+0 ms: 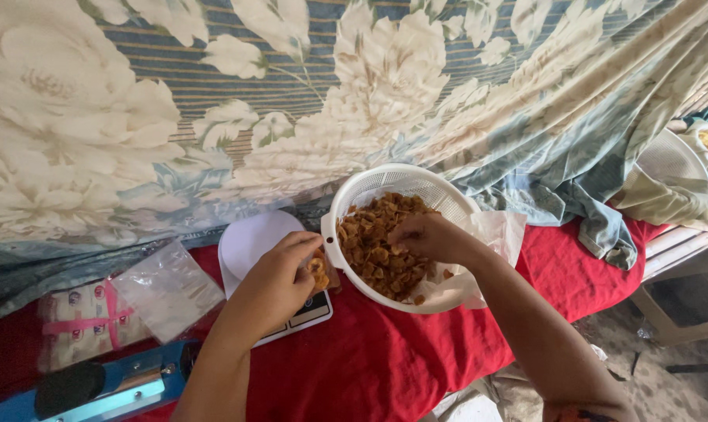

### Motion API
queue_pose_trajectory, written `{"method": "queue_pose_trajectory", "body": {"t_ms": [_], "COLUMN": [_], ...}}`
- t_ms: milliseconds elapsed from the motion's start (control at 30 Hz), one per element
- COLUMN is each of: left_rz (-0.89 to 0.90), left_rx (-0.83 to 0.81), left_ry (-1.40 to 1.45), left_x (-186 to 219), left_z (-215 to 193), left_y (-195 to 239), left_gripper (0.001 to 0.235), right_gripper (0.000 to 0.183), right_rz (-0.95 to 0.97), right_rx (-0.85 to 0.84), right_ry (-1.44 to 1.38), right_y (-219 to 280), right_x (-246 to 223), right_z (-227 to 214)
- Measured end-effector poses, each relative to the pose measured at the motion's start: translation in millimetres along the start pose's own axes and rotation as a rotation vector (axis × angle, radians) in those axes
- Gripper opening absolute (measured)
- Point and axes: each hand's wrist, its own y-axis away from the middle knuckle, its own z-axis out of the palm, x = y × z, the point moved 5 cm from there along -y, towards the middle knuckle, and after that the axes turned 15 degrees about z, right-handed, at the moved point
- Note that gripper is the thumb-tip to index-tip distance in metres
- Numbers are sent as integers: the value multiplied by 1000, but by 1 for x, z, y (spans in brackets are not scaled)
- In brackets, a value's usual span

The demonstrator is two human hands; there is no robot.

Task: The person weighs dried food items on a digital scale, places them into small plastic bags, and seals the bags using a handheld heat sealer. The person repeats this process for multiple portions, transferring the sealed packages into a nearby basket.

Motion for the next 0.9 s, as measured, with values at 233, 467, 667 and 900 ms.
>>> {"method": "queue_pose_trajectory", "body": {"t_ms": [233,467,667,900], "left_rz": [-74,-143,-142,7], "left_rx": [-23,-76,-91,4], "left_ry": [10,26,-21,61], "left_x": [-1,5,3,2], "left_z": [2,5,7,14], "left_y": [0,-6,-6,-2], "left_gripper": [46,48,48,39], "right_gripper": [16,16,19,11], "right_rz": [141,174,-76,-529], "right_rx": [116,148,285,203], "right_ry": [465,521,208,255], "right_y": [-11,-6,31,80], "right_x": [-15,-23,-84,-172], "right_z": [23,43,-7,17]}}
